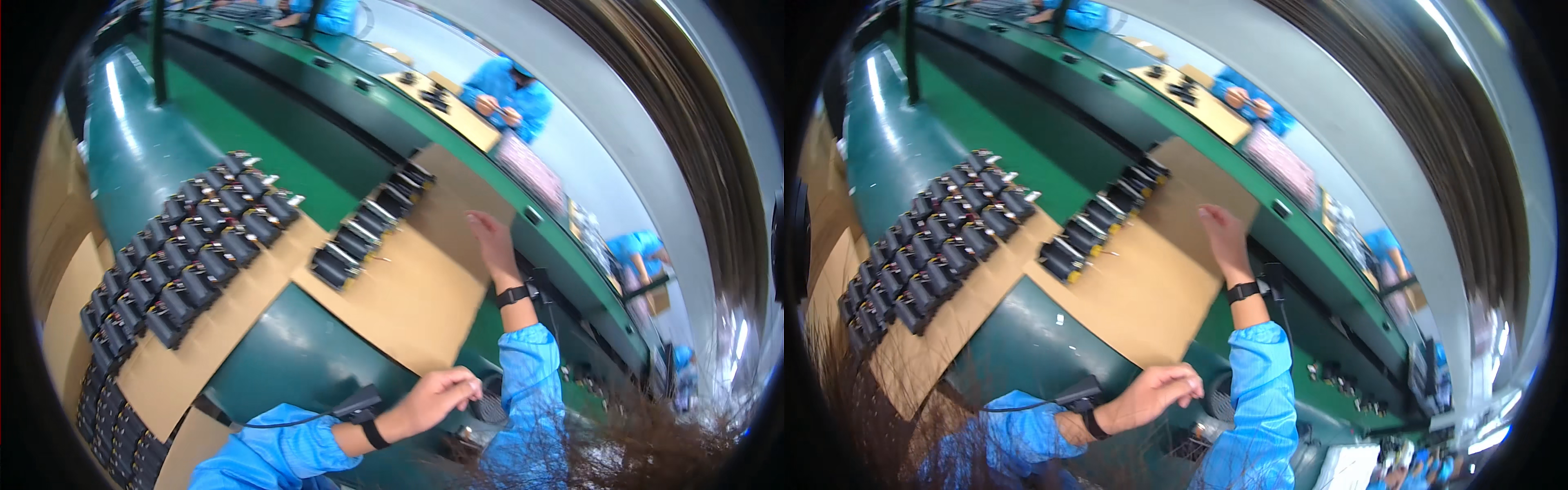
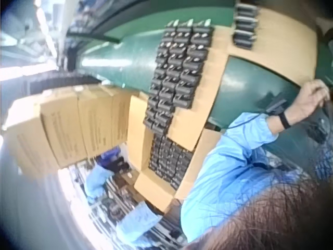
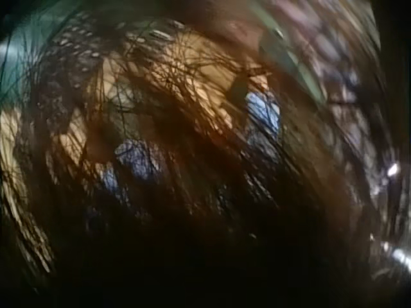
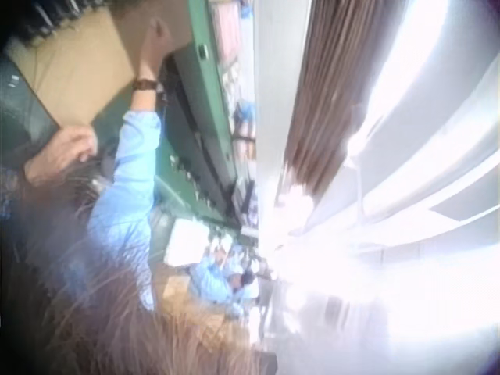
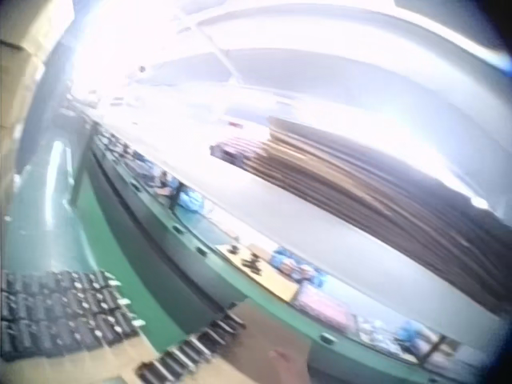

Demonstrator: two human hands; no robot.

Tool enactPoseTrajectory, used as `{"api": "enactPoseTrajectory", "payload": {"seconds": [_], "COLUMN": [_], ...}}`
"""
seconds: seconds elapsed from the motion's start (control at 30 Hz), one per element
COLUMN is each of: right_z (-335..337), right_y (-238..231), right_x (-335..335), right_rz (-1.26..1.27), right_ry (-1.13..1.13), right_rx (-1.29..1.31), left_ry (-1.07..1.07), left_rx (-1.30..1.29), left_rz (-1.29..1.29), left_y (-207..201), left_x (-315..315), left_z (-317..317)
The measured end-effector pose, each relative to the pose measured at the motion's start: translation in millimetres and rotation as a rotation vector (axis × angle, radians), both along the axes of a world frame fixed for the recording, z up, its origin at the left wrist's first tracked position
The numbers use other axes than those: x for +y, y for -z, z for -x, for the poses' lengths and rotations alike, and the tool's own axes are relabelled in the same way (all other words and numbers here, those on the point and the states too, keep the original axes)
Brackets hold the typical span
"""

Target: The person assembles small black electronic housings by inserting yellow internal components by hand and then securing them with an electric screwdriver at a factory workbench.

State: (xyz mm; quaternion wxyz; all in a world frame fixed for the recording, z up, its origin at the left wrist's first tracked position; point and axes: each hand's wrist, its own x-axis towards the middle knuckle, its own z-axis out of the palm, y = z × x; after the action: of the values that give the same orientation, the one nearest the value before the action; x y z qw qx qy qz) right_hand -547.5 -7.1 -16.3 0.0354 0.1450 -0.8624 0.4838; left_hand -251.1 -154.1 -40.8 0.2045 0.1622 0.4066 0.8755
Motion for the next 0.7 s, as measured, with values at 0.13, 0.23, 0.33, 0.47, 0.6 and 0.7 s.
{"api": "enactPoseTrajectory", "payload": {"seconds": [0.13,0.23,0.33,0.47,0.6,0.7], "right_z": [-91,-141,-185,-221,-244,-256], "right_y": [-10,-13,-29,-17,5,38], "right_x": [63,145,237,351,407,447], "right_rz": [-0.049,-0.121,-0.010,0.180,0.087,-0.502], "right_ry": [0.064,0.204,0.493,0.831,0.927,0.961], "right_rx": [0.037,-0.017,-0.072,-0.093,-0.030,0.139], "left_ry": [0.053,0.121,0.176,0.200,0.195,0.201], "left_rx": [-0.016,0.042,0.043,0.063,0.151,0.220], "left_rz": [0.051,0.089,0.113,0.161,0.272,0.319], "left_y": [-8,-2,-6,3,5,7], "left_x": [1,8,17,22,23,29], "left_z": [-12,-20,-26,-32,-37,-39]}}
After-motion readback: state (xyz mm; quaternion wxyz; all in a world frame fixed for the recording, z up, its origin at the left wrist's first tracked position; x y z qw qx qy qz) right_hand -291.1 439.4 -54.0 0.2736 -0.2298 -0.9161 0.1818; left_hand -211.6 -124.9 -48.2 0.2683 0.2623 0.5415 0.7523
